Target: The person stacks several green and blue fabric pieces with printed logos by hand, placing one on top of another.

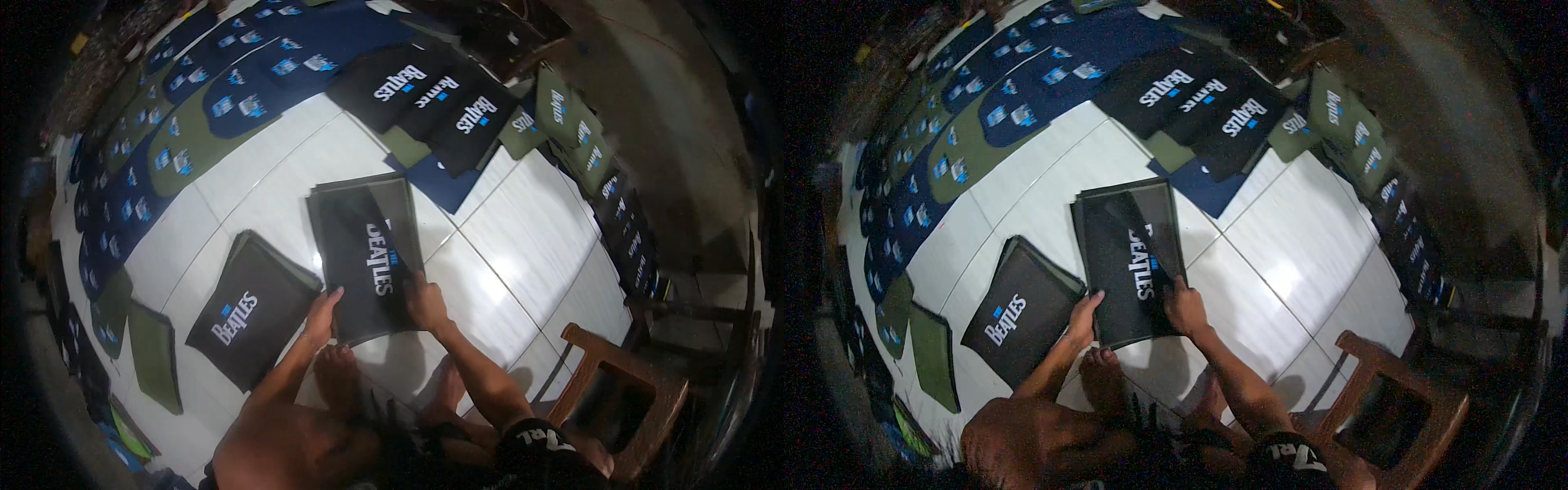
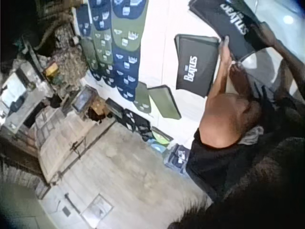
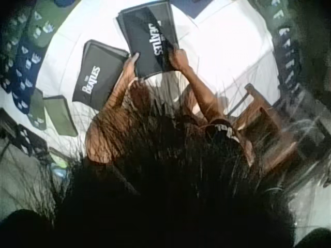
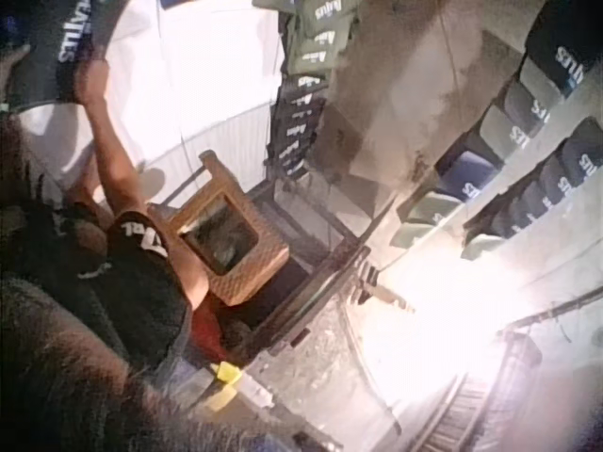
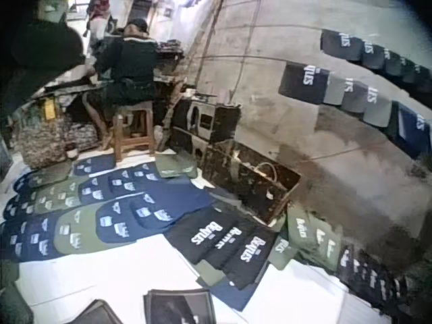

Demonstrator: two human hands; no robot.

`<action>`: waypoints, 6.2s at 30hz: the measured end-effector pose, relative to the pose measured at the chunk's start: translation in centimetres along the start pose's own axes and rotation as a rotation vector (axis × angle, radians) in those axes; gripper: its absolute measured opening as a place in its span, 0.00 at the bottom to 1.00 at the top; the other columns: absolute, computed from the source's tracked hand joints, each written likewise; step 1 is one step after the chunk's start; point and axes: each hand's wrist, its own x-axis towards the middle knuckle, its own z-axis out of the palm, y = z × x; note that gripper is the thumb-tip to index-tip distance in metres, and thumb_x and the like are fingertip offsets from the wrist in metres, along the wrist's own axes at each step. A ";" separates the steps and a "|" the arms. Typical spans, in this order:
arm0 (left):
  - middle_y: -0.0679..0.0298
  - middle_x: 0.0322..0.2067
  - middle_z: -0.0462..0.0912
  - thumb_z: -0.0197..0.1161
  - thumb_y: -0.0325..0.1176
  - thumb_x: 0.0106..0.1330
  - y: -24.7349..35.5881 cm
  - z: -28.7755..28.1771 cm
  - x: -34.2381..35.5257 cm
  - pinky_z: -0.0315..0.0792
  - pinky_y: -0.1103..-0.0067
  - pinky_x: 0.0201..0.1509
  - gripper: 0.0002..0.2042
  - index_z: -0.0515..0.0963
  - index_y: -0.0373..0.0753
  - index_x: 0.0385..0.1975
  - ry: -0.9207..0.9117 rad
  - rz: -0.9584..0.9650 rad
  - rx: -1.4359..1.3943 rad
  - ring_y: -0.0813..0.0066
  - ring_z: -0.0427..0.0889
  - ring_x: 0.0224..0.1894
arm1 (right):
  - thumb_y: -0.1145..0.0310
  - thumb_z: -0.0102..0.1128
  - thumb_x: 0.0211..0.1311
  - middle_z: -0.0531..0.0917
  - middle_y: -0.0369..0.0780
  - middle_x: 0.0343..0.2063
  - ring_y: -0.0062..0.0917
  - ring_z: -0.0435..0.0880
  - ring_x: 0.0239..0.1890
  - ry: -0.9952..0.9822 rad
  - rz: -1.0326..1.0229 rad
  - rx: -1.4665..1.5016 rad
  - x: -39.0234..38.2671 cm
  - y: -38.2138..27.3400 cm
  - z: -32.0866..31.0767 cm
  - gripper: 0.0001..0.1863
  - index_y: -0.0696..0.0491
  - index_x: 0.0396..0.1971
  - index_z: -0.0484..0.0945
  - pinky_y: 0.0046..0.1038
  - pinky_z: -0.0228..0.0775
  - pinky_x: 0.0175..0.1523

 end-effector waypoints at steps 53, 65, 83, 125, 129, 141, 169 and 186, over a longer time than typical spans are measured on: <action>0.60 0.45 0.79 0.50 0.32 0.66 1.0 -0.3 -1.1 0.66 0.76 0.55 0.16 0.74 0.31 0.48 -0.012 0.308 0.660 0.70 0.76 0.47 | 0.64 0.76 0.41 0.83 0.52 0.35 0.37 0.85 0.33 0.820 0.879 0.700 28.3 6.1 -13.2 0.24 0.67 0.31 0.79 0.38 0.77 0.36; 0.60 0.46 0.78 0.52 0.33 0.66 -0.2 -1.3 -0.2 0.66 0.77 0.55 0.16 0.72 0.32 0.50 0.021 0.074 0.243 0.71 0.75 0.48 | 0.60 0.73 0.42 0.81 0.53 0.43 0.43 0.82 0.44 0.726 0.866 0.607 31.2 10.1 -13.4 0.29 0.67 0.40 0.78 0.39 0.76 0.47; 0.59 0.45 0.79 0.51 0.32 0.66 -0.3 -1.7 -0.8 0.69 0.75 0.52 0.14 0.75 0.31 0.47 -0.038 0.548 0.824 0.69 0.78 0.45 | 0.80 0.65 0.49 0.84 0.45 0.32 0.29 0.82 0.30 0.562 0.542 1.058 19.6 13.0 -14.9 0.12 0.69 0.35 0.80 0.29 0.75 0.36; 0.61 0.35 0.81 0.54 0.32 0.65 -1.6 -1.9 1.1 0.73 0.78 0.38 0.12 0.75 0.31 0.43 0.064 0.121 0.205 0.75 0.80 0.34 | 0.75 0.61 0.56 0.83 0.36 0.34 0.18 0.81 0.32 0.270 -0.125 0.306 4.1 -13.4 -35.9 0.14 0.58 0.44 0.77 0.20 0.73 0.38; 0.62 0.37 0.81 0.53 0.33 0.67 -1.8 -2.3 0.5 0.72 0.79 0.43 0.14 0.75 0.32 0.47 0.070 0.101 0.121 0.77 0.78 0.37 | 0.71 0.66 0.52 0.82 0.38 0.35 0.21 0.78 0.32 0.182 -0.009 0.385 5.1 -8.1 -22.2 0.15 0.57 0.40 0.76 0.25 0.71 0.38; 0.59 0.38 0.81 0.45 0.60 0.69 0.8 0.9 -0.7 0.72 0.78 0.37 0.32 0.78 0.30 0.42 0.297 -0.009 0.060 0.74 0.78 0.37 | 0.76 0.59 0.62 0.82 0.39 0.43 0.23 0.78 0.45 -0.259 0.242 0.727 -2.4 3.4 -3.2 0.16 0.59 0.50 0.73 0.27 0.69 0.53; 0.55 0.42 0.79 0.50 0.62 0.65 1.1 2.6 0.4 0.67 0.72 0.50 0.34 0.78 0.27 0.40 0.495 -0.013 0.380 0.68 0.75 0.43 | 0.82 0.57 0.52 0.83 0.38 0.39 0.23 0.81 0.39 -0.556 0.381 0.438 -2.1 2.1 -24.3 0.19 0.59 0.47 0.76 0.25 0.72 0.49; 0.59 0.35 0.82 0.55 0.52 0.68 -3.9 -2.6 4.5 0.75 0.78 0.42 0.26 0.78 0.28 0.42 0.220 0.020 -0.035 0.73 0.81 0.40 | 0.80 0.62 0.50 0.82 0.38 0.41 0.22 0.80 0.41 -0.250 0.138 0.714 2.4 -11.2 -23.9 0.22 0.58 0.48 0.73 0.27 0.72 0.49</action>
